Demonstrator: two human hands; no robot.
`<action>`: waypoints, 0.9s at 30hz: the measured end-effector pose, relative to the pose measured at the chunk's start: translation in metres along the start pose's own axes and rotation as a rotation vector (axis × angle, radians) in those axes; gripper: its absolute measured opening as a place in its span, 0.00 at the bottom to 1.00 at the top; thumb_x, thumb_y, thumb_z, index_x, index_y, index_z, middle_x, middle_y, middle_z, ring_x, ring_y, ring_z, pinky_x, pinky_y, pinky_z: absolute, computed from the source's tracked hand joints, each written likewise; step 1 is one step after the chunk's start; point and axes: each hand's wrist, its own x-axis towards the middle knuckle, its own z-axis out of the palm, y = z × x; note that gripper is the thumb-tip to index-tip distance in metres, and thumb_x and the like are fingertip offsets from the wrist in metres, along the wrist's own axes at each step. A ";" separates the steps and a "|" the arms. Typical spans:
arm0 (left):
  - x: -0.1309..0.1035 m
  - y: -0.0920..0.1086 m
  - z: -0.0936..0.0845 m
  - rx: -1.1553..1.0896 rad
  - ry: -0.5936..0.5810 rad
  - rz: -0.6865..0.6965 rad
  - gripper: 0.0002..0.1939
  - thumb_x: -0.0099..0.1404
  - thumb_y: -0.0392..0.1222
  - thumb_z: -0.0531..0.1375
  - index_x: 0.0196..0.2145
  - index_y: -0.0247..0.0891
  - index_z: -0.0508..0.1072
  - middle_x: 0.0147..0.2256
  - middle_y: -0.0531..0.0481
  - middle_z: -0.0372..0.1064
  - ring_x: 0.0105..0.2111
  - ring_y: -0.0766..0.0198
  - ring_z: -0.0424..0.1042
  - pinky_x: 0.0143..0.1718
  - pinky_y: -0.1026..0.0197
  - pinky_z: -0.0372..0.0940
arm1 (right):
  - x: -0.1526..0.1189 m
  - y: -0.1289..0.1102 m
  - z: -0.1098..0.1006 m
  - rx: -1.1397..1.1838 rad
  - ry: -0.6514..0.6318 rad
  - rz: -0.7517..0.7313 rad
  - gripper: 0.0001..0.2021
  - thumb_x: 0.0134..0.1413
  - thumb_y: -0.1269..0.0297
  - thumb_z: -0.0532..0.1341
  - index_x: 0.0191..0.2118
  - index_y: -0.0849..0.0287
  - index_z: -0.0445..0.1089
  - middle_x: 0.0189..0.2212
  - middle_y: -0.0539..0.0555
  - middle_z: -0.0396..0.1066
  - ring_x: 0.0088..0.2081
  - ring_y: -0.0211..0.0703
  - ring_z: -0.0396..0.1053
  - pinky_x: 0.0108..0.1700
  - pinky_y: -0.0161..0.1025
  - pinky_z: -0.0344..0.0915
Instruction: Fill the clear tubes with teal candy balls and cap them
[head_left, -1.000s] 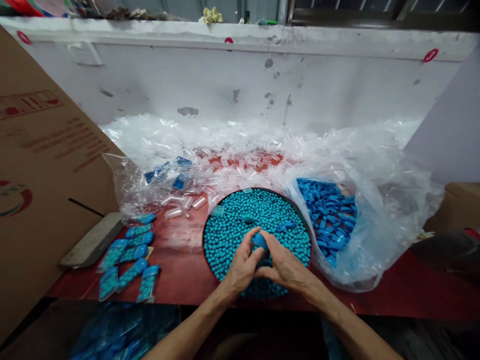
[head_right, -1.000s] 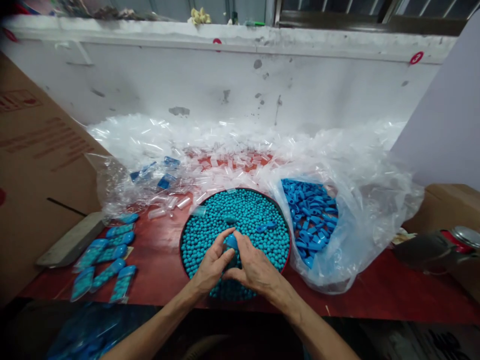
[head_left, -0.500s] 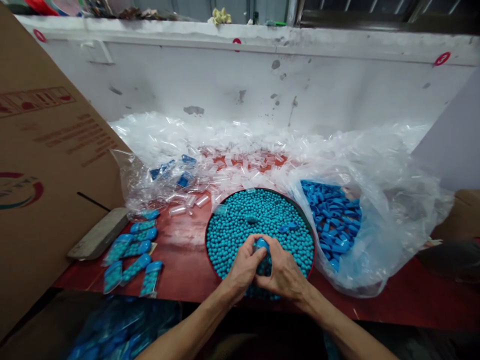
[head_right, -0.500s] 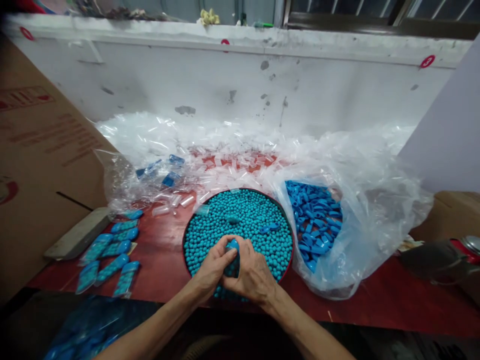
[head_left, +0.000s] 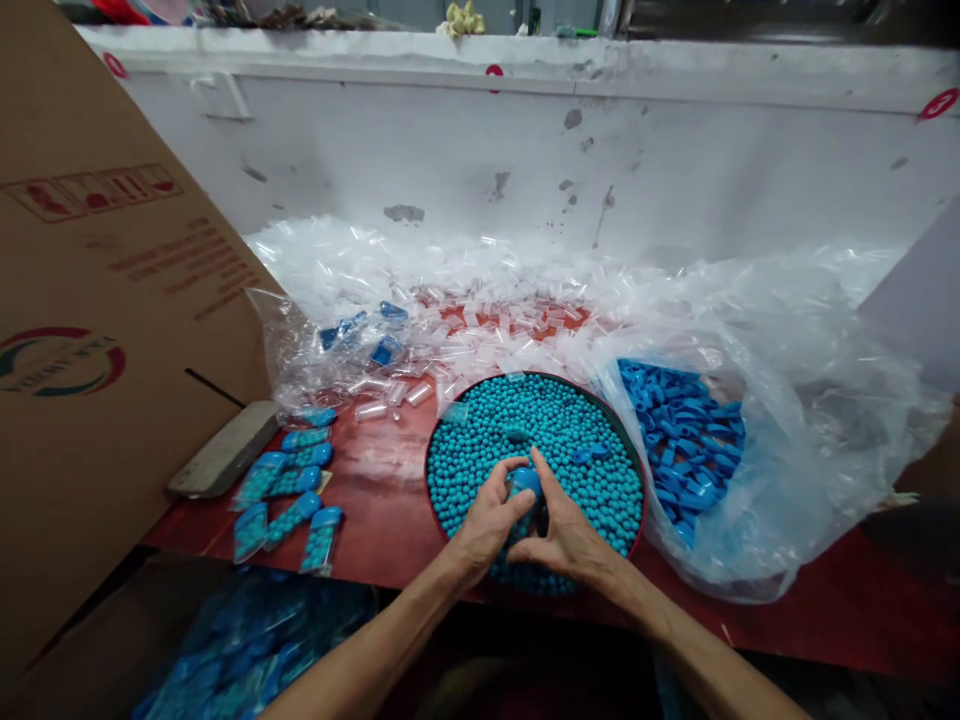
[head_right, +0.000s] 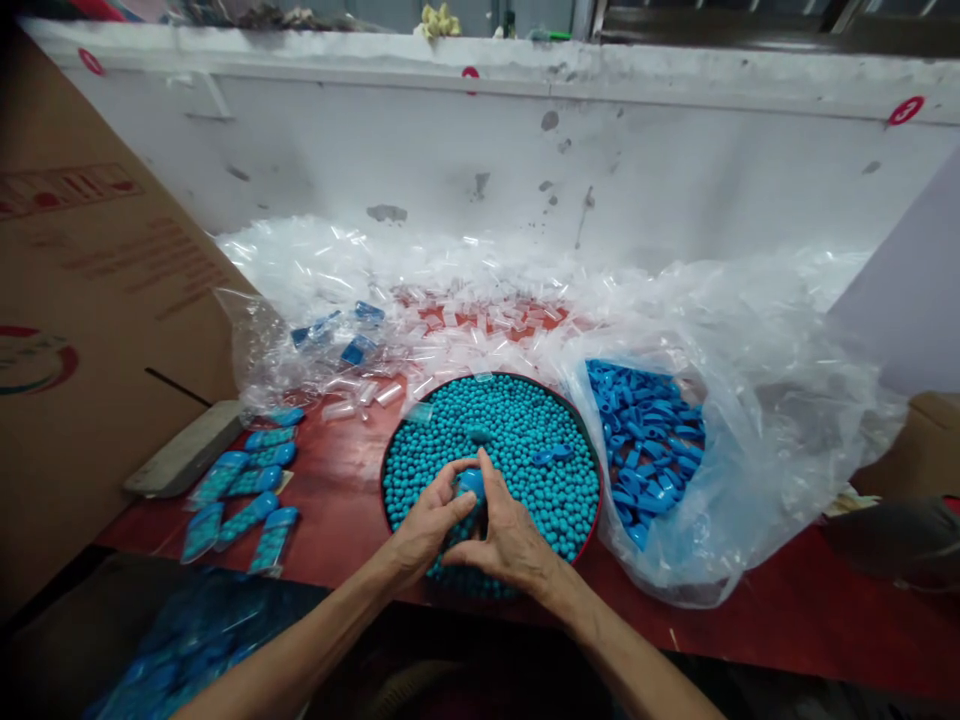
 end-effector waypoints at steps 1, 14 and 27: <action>0.000 0.003 -0.001 -0.043 -0.011 -0.013 0.26 0.51 0.47 0.60 0.46 0.38 0.57 0.30 0.53 0.63 0.24 0.70 0.64 0.27 0.67 0.60 | 0.001 0.000 -0.002 0.034 -0.025 0.019 0.54 0.34 0.61 0.67 0.61 0.55 0.28 0.48 0.60 0.57 0.32 0.42 0.65 0.36 0.42 0.65; -0.047 0.035 -0.144 1.107 0.820 0.222 0.23 0.55 0.46 0.51 0.48 0.33 0.61 0.40 0.42 0.64 0.40 0.53 0.64 0.42 0.50 0.59 | 0.086 0.025 -0.025 -0.609 0.108 -0.046 0.24 0.50 0.64 0.56 0.54 0.57 0.54 0.45 0.58 0.59 0.45 0.47 0.62 0.42 0.41 0.63; 0.044 0.009 -0.034 0.720 0.163 0.305 0.19 0.58 0.42 0.51 0.47 0.37 0.62 0.40 0.46 0.67 0.41 0.60 0.66 0.42 0.58 0.60 | 0.068 0.026 -0.011 -0.046 0.259 -0.065 0.12 0.52 0.67 0.53 0.43 0.58 0.63 0.36 0.51 0.68 0.37 0.39 0.65 0.41 0.36 0.62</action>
